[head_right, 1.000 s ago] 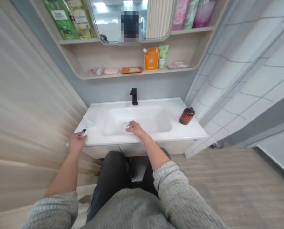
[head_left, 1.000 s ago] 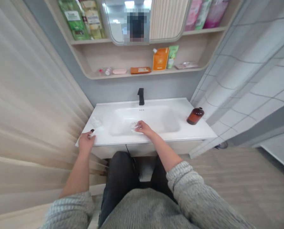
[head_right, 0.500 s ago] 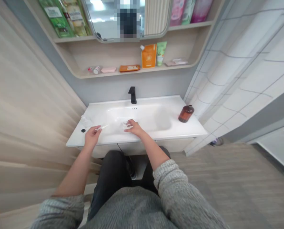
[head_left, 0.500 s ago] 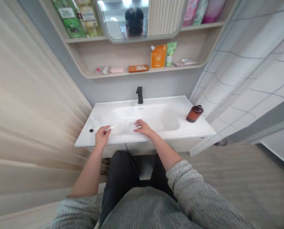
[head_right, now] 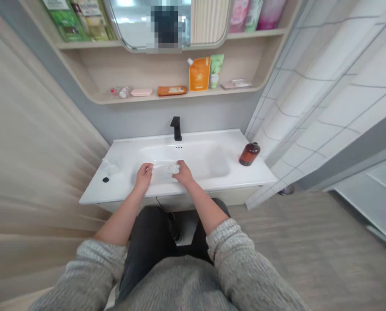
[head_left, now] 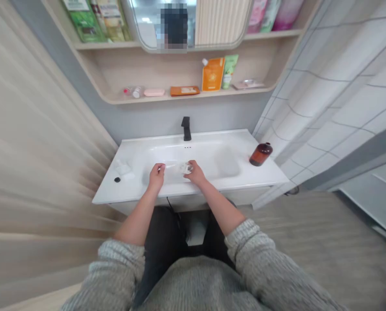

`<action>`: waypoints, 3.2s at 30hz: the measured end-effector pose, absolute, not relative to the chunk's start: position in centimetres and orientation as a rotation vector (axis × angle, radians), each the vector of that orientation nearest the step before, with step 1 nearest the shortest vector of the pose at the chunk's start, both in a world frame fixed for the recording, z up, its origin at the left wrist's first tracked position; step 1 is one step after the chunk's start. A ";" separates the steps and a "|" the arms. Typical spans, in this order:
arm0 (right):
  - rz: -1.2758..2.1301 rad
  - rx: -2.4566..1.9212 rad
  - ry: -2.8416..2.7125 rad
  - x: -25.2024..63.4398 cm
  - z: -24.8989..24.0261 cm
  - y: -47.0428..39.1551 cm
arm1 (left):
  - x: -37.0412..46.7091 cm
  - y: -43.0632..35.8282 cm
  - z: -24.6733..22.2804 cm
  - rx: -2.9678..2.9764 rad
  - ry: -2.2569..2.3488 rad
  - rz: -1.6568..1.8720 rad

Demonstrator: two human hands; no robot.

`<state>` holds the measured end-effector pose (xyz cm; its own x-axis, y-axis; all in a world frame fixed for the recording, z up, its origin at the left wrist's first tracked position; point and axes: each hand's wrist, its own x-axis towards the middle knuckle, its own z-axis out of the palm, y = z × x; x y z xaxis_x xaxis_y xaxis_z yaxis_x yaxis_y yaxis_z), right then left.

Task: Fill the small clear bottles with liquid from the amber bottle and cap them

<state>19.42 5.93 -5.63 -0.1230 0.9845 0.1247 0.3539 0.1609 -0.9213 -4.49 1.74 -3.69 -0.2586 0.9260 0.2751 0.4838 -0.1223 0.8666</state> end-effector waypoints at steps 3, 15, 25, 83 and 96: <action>0.938 -1.312 -1.620 19.6 -5.8 5.9 | -4.6 1.9 -3.8 1.505 1.695 1.383; 0.881 -1.136 -1.871 19.0 -4.6 4.5 | -3.3 1.2 -2.8 1.750 1.757 1.208; 0.914 -1.020 -1.909 18.8 -4.0 3.8 | -3.2 1.1 -2.8 1.859 1.464 1.250; 0.810 -1.027 -1.956 18.8 -5.2 4.2 | -3.1 1.0 -2.7 1.907 1.447 1.111; 0.815 -1.032 -1.956 18.8 -5.6 4.5 | -2.9 0.8 -2.5 1.916 1.580 0.936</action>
<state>18.85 4.48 -5.60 -0.3804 0.8649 0.3275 0.3767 0.4683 -0.7993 -2.88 0.75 -2.50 0.0982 0.9748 0.2002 0.6442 -0.2156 0.7339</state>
